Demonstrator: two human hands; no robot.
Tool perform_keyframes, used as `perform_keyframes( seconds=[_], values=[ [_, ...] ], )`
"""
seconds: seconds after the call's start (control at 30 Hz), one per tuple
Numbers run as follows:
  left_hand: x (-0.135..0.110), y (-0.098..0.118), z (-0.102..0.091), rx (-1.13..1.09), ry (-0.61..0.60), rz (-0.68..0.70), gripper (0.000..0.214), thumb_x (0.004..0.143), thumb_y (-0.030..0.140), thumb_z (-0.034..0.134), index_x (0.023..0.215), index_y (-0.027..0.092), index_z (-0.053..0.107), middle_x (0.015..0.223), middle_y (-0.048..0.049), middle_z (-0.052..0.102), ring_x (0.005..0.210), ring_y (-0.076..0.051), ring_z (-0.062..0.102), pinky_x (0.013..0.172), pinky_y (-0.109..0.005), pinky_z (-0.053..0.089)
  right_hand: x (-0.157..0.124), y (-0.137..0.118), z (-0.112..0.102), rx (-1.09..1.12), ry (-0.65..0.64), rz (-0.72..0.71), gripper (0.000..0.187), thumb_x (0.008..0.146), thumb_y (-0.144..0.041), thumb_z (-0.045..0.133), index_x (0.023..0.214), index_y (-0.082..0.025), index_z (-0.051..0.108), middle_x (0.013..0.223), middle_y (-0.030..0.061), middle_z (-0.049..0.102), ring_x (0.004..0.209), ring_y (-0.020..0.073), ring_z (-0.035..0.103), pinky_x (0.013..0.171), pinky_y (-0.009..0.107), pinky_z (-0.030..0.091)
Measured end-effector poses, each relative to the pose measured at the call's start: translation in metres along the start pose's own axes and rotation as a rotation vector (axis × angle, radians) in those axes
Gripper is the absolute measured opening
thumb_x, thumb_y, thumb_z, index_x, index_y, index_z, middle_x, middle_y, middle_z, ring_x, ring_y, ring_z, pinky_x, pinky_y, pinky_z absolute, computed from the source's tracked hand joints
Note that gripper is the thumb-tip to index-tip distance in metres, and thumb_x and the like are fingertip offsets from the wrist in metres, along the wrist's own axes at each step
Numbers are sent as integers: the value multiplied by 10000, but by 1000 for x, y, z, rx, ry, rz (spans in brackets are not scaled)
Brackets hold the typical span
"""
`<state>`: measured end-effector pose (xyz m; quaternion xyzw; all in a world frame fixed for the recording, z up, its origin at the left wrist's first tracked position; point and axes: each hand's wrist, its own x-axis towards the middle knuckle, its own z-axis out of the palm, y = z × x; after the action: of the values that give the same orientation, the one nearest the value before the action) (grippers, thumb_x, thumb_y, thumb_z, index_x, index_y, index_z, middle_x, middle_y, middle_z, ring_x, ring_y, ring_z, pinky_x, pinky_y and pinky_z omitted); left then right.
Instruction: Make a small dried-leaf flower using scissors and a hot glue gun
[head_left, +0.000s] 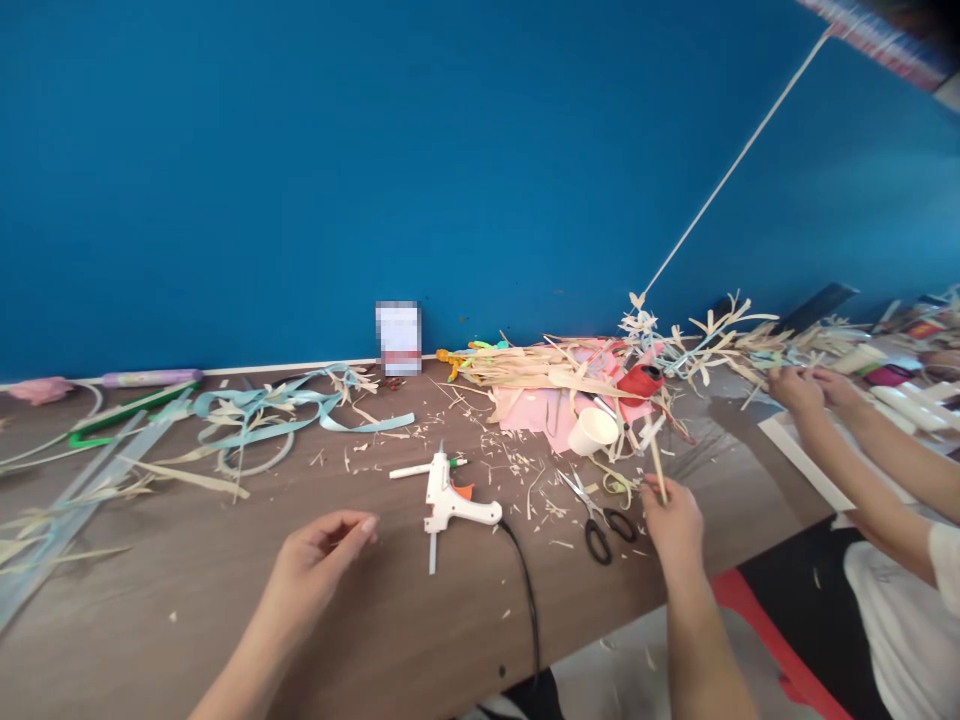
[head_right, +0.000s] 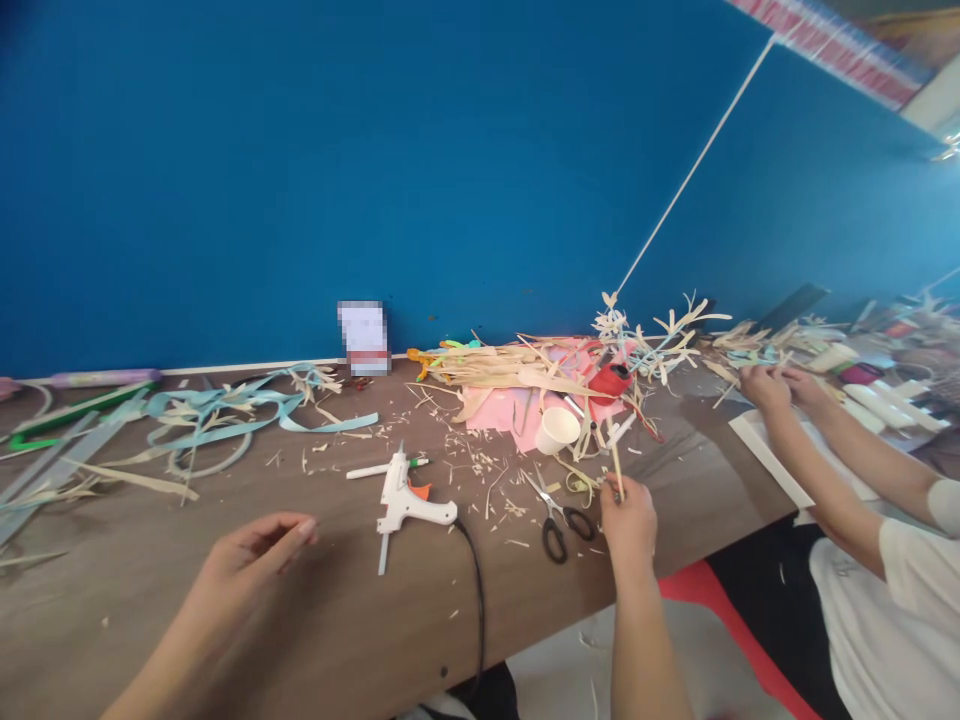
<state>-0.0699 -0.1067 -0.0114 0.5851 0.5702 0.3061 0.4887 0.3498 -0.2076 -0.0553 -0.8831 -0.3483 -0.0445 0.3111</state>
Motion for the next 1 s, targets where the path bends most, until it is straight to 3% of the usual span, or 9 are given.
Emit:
perform_keyframes(
  seconds=[0.1,0.27,0.4,0.5,0.73,0.9,1.0],
  values=[
    [-1,1,2,5,-11,2,337,653,488,572,680,155,619,622,-22,600,564,-145,507,525,-226,379,-5,-10,-4,25,17,-34,386,720,-361,423,892,-96,644,817,149,642,737,247,567,671,340,422],
    [-1,-2,4,22,-38,-3,349,673,491,551,699,149,611,644,-34,603,606,-163,526,559,-239,392,-11,-29,-5,43,-167,-190,331,742,-384,439,806,-153,668,738,85,658,661,203,595,616,280,440],
    [0,-8,5,26,-70,8,349,677,489,550,709,148,615,656,-35,611,613,-163,533,566,-237,397,-17,-40,1,-3,-326,-352,239,757,-290,455,822,-207,670,818,50,637,726,175,593,668,251,427],
    [-1,-12,5,18,-67,1,355,675,495,549,708,148,619,656,-33,615,603,-161,534,550,-232,396,-21,-45,7,-75,-380,-401,212,749,-219,463,823,-223,661,810,35,603,663,157,573,604,239,405],
    [-1,-14,5,18,-63,23,342,680,478,548,706,145,624,658,-40,621,620,-169,545,564,-238,411,-16,-51,3,-173,-346,-406,169,761,-210,441,728,-182,605,764,52,591,668,174,565,589,250,391],
    [2,-21,8,37,-41,48,333,681,470,544,677,148,626,639,-38,623,640,-182,562,599,-250,431,-6,-70,-17,-148,-342,-437,217,782,-251,433,835,-217,641,781,45,660,684,173,602,603,235,408],
    [4,-28,10,37,-24,75,320,681,458,546,677,150,634,637,-39,631,644,-187,572,608,-254,439,11,-90,-31,-110,-252,-372,271,801,-347,435,859,-203,658,710,50,678,635,176,609,567,233,414]
  ],
)
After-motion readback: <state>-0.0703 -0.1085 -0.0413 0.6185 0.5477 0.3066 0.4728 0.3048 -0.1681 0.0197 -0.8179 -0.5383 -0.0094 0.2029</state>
